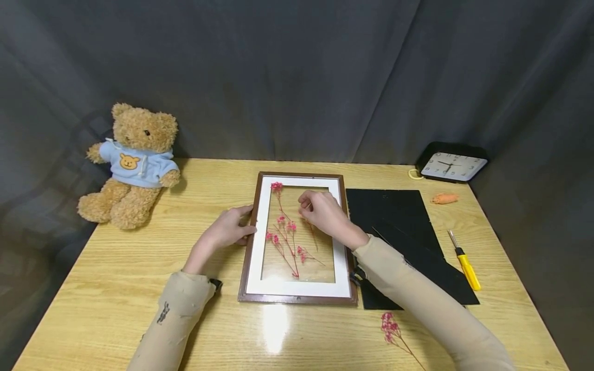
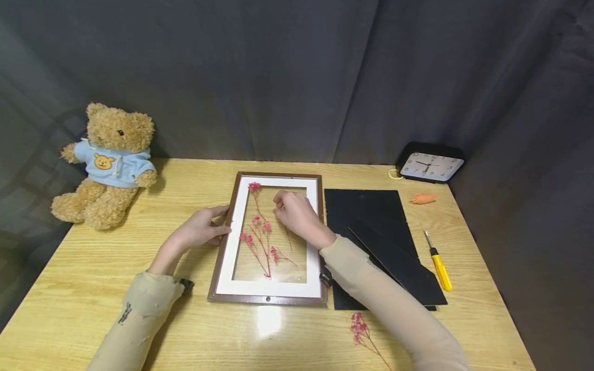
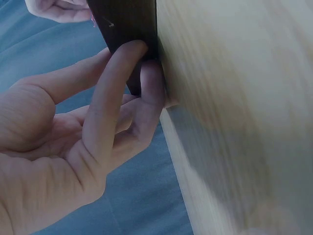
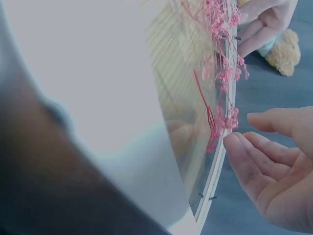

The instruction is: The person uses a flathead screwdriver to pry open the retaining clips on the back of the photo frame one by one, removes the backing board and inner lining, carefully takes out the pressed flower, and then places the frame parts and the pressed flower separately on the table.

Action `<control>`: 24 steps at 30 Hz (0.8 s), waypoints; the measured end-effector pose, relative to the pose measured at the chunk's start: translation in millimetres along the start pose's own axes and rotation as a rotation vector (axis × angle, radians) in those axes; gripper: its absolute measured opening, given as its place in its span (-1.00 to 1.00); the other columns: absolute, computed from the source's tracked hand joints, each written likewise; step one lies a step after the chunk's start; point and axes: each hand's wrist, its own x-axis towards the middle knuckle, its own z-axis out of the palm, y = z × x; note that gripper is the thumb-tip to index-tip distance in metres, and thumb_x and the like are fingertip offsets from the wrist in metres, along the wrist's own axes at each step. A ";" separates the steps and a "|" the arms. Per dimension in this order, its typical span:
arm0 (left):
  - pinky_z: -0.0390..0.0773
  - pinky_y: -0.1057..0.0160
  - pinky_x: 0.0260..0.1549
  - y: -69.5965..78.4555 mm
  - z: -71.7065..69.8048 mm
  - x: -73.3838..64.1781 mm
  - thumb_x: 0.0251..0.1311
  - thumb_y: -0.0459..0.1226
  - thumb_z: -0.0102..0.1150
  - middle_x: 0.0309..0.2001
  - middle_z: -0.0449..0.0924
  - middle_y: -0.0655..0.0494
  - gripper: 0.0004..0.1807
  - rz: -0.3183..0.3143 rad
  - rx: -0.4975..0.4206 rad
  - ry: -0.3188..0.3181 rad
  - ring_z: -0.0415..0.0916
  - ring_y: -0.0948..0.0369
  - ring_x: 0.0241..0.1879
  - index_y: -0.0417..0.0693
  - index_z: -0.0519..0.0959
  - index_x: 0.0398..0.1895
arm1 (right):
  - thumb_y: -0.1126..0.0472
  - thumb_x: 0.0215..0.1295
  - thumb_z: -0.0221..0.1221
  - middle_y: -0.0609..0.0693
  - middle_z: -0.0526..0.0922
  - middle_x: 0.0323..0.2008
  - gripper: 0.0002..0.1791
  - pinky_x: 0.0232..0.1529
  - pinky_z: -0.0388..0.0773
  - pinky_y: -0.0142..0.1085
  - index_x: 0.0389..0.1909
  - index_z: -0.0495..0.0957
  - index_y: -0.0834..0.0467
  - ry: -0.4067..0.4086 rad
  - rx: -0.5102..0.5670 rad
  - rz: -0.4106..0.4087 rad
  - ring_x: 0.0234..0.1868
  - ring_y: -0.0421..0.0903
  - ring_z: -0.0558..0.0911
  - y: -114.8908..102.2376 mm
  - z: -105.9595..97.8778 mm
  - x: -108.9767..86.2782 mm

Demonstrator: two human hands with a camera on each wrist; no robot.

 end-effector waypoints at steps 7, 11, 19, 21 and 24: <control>0.81 0.18 -0.31 -1.4 0.0 0.2 0.49 -0.44 0.25 0.07 0.68 -0.45 -0.22 0.003 0.009 0.004 0.76 0.09 -0.42 -0.50 0.10 0.62 | 0.39 0.44 0.34 0.15 0.80 -0.17 -0.79 -0.28 0.70 -0.30 0.02 0.71 0.39 -0.035 -0.021 0.000 -0.30 -0.08 0.75 -4.2 9.0 14.6; 0.81 0.19 -0.30 -1.4 -0.3 0.7 0.50 -0.44 0.24 0.14 0.64 -0.49 -0.22 -0.005 -0.006 0.003 0.77 0.09 -0.39 -0.48 0.09 0.63 | 0.37 0.44 0.35 0.15 0.80 -0.17 -0.78 -0.37 0.64 -0.34 0.03 0.72 0.38 -0.055 -0.014 0.017 -0.43 -0.16 0.66 -5.9 10.5 20.4; 0.81 0.18 -0.31 -0.6 -0.6 1.4 0.50 -0.45 0.23 0.06 0.68 -0.45 -0.23 -0.001 -0.010 0.000 0.77 0.09 -0.40 -0.50 0.09 0.63 | 0.36 0.47 0.32 0.19 0.80 -0.14 -0.75 -0.33 0.65 -0.31 0.07 0.71 0.40 -0.105 -0.009 0.042 -0.43 -0.15 0.64 -12.3 1.4 22.0; 0.81 0.18 -0.31 -0.7 -1.0 1.0 0.49 -0.45 0.24 0.04 0.70 -0.44 -0.23 -0.002 0.000 0.005 0.77 0.09 -0.41 -0.50 0.10 0.62 | 0.36 0.48 0.31 0.20 0.80 -0.13 -0.74 -0.32 0.63 -0.30 0.08 0.71 0.41 -0.113 -0.017 0.042 -0.45 -0.15 0.61 -14.1 1.8 25.6; 0.81 0.18 -0.31 -1.0 -1.0 0.8 0.49 -0.44 0.25 0.07 0.68 -0.46 -0.23 -0.004 0.013 0.008 0.77 0.08 -0.41 -0.50 0.11 0.62 | 0.36 0.49 0.30 0.19 0.79 -0.12 -0.75 -0.27 0.64 -0.29 0.08 0.71 0.40 -0.122 -0.038 0.043 -0.43 -0.16 0.58 -16.5 5.6 32.7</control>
